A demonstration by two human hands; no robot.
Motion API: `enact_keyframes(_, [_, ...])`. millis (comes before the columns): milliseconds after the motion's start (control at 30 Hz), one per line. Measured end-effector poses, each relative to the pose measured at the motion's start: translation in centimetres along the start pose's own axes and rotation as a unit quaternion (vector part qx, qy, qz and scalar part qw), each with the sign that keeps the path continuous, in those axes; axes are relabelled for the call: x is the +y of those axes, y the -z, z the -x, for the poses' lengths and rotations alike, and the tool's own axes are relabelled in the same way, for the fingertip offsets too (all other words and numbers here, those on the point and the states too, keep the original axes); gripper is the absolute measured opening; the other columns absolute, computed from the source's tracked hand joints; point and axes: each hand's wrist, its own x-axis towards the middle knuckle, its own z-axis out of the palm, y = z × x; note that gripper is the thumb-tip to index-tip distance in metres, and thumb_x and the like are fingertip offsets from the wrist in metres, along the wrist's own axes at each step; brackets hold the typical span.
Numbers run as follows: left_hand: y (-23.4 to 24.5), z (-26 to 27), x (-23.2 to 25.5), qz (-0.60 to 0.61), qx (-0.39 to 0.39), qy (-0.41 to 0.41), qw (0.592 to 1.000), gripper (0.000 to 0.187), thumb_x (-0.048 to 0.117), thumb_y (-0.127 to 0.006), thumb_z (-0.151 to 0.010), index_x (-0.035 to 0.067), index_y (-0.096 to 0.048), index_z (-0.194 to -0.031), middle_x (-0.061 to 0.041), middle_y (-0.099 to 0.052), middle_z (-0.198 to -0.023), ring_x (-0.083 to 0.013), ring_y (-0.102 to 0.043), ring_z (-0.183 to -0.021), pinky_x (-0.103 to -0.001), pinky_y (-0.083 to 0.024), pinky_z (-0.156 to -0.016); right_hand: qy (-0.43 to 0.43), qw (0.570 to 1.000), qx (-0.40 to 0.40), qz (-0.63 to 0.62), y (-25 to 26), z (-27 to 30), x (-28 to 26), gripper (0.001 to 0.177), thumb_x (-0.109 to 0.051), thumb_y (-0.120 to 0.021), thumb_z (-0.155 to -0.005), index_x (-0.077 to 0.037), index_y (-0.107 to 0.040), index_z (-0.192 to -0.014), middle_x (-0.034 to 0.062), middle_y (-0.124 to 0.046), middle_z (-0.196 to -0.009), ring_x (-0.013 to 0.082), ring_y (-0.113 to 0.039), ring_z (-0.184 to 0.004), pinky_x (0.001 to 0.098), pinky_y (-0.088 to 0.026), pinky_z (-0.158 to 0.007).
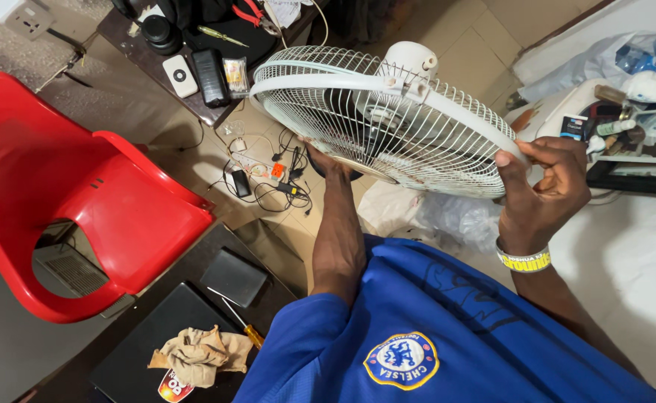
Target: The person cleans a fan blade with a cloth, then attaches a white plastic ring to the fan cage. They use a screwdriver to secure the ring and adjust the fan head. The person handles the fan cage and ring multiple times to align and fasten them.
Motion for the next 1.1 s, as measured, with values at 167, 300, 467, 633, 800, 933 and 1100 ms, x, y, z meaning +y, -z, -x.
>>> enact_keyframes(167, [-0.2,0.3,0.1,0.039,-0.032,0.024,0.998,0.078,0.069,-0.035,-0.101,0.01,-0.042,-0.152,-0.017,-0.05,-0.144,-0.0355,-0.054,-0.123,-0.053,-0.052,-0.101,-0.033,0.999,-0.035,-0.02,0.8,-0.6,0.0,0.024,-0.005,-0.09,-0.101,0.007,-0.071,-0.112,0.0114,-0.062,-0.117,0.0146,-0.059,-0.099,0.0253,-0.053,-0.088])
enact_keyframes(300, [0.1,0.1,-0.1,0.03,-0.041,0.008,0.999,0.073,0.066,-0.035,-0.102,0.011,-0.043,-0.15,-0.015,-0.052,-0.142,-0.0349,-0.056,-0.121,-0.051,-0.054,-0.1,-0.026,0.999,-0.044,-0.001,1.2,-1.0,-0.3,0.025,-0.005,-0.09,-0.1,0.007,-0.073,-0.114,0.0122,-0.064,-0.119,0.0144,-0.061,-0.098,0.0258,-0.054,-0.087])
enact_keyframes(467, [0.1,0.1,-0.2,0.068,-0.074,0.012,0.995,0.072,0.065,-0.038,-0.105,0.008,-0.048,-0.148,-0.015,-0.057,-0.137,-0.0344,-0.059,-0.117,-0.05,-0.055,-0.097,-0.061,0.991,0.008,0.116,0.1,-1.2,-2.3,0.028,-0.006,-0.093,-0.088,0.007,-0.077,-0.107,0.0149,-0.064,-0.108,0.0194,-0.057,-0.087,0.0301,-0.036,-0.068])
enact_keyframes(633, [-1.3,1.7,0.3,0.069,-0.063,0.027,0.995,0.071,0.066,-0.038,-0.102,0.008,-0.053,-0.141,-0.014,-0.061,-0.131,-0.0339,-0.063,-0.11,-0.049,-0.059,-0.09,-0.031,0.999,0.012,-0.021,-0.3,-0.9,-2.3,0.024,-0.009,-0.088,-0.104,0.005,-0.073,-0.116,0.0094,-0.06,-0.116,0.0144,-0.058,-0.101,0.0239,-0.049,-0.086])
enact_keyframes(800, [-1.4,1.7,0.4,0.062,-0.072,0.005,0.995,0.076,0.069,-0.04,-0.105,0.006,-0.048,-0.149,-0.017,-0.056,-0.136,-0.0363,-0.058,-0.116,-0.052,-0.055,-0.095,-0.012,0.999,0.011,0.037,0.0,-0.1,-1.6,0.022,-0.006,-0.088,-0.105,0.006,-0.075,-0.117,0.0108,-0.061,-0.115,0.0167,-0.058,-0.102,0.0262,-0.048,-0.085])
enact_keyframes(933, [-0.8,1.3,0.6,0.03,-0.019,0.047,0.998,0.081,0.074,-0.034,-0.095,0.014,-0.042,-0.15,-0.015,-0.052,-0.139,-0.0378,-0.054,-0.121,-0.056,-0.053,-0.097,-0.025,1.0,0.014,0.01,0.0,0.1,-1.1,0.022,-0.009,-0.088,-0.107,0.004,-0.077,-0.121,0.0094,-0.061,-0.116,0.0151,-0.059,-0.098,0.0256,-0.05,-0.082])
enact_keyframes(1100, [0.7,0.1,-0.1,0.019,-0.016,0.027,0.999,0.078,0.07,-0.035,-0.099,0.012,-0.044,-0.15,-0.016,-0.054,-0.138,-0.0358,-0.056,-0.12,-0.054,-0.054,-0.096,0.024,0.998,0.009,0.057,-0.4,-0.2,-1.3,0.024,-0.014,-0.086,-0.11,0.004,-0.075,-0.121,0.0103,-0.06,-0.115,0.0181,-0.059,-0.1,0.0268,-0.048,-0.08])
